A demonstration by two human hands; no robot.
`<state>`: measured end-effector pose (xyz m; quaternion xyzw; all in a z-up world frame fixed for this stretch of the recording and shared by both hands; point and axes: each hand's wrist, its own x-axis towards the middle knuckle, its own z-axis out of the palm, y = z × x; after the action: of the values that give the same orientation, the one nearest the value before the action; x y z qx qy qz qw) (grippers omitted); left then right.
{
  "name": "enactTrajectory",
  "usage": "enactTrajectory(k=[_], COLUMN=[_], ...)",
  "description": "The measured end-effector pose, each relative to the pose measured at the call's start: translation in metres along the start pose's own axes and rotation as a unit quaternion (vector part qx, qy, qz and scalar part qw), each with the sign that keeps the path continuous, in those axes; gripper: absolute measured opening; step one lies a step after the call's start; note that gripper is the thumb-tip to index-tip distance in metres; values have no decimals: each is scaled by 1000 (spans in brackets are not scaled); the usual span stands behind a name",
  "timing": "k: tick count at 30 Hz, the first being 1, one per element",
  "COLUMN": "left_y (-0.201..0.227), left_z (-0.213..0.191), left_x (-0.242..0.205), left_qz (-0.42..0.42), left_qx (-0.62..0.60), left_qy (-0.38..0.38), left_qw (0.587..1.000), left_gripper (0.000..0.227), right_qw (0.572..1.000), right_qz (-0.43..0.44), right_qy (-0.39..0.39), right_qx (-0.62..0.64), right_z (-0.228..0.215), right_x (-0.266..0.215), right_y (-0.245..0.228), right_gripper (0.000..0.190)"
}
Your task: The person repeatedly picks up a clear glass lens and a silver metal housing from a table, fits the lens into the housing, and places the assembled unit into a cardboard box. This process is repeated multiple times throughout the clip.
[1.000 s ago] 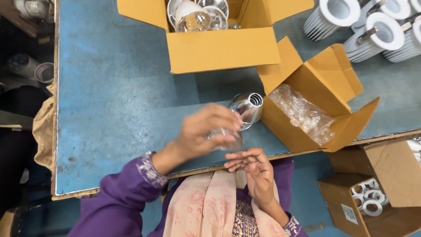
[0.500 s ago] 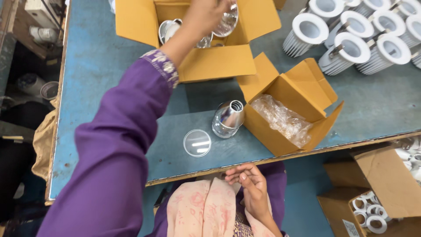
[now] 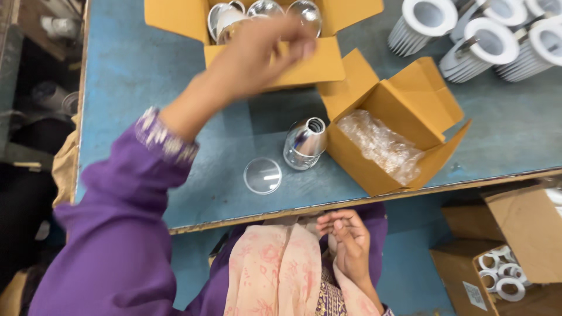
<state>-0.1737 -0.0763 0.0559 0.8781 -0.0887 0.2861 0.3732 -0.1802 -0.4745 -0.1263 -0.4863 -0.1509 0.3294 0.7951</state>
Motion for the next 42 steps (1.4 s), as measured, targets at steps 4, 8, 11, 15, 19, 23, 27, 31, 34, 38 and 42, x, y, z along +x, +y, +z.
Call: enactTrajectory(k=[4, 8, 11, 15, 19, 23, 27, 31, 34, 38, 42], left_y=[63, 71, 62, 54, 55, 60, 53, 34, 16, -4, -12], left_z=[18, 53, 68, 76, 73, 59, 39, 29, 39, 53, 65], left_x=[-80, -127, -146, -154, -148, -140, -133, -129, -127, -138, -145], left_qz=[-126, -199, -194, -204, -199, -224, -229, -259, -249, -213, -203], left_qx=[118, 161, 195, 188, 177, 129, 66, -125, -366, -497, -537], left_qy=[-211, -250, -226, -241, -249, -252, -204, -130, -87, -56, -50], left_qw=[962, 934, 934, 930, 931, 932, 949, 949, 893, 839, 817], left_gripper=[29, 72, 82, 76, 74, 72, 70, 70, 71, 70, 69], right_qw=[997, 997, 997, 997, 996, 989, 896, 737, 675, 668, 726], right_qz=[-21, -13, -17, -21, -19, -50, -215, -319, -333, -280, -224], right_qy=[21, 13, -2, 9, 31, 5, -38, -25, -31, -35, -32], right_qx=[-66, -79, -74, -79, -86, -143, -385, -595, -658, -688, -650], right_z=[14, 29, 35, 34, 32, 42, 68, 103, 123, 128, 122], right_x=[11, 19, 20, 13, 8, 16, 47, 90, 112, 121, 125], right_y=[-12, -21, -20, -17, -19, -39, -76, -101, -107, -109, -114], right_gripper=[16, 14, 12, 12, 12, 11, 12, 26, 33, 30, 20])
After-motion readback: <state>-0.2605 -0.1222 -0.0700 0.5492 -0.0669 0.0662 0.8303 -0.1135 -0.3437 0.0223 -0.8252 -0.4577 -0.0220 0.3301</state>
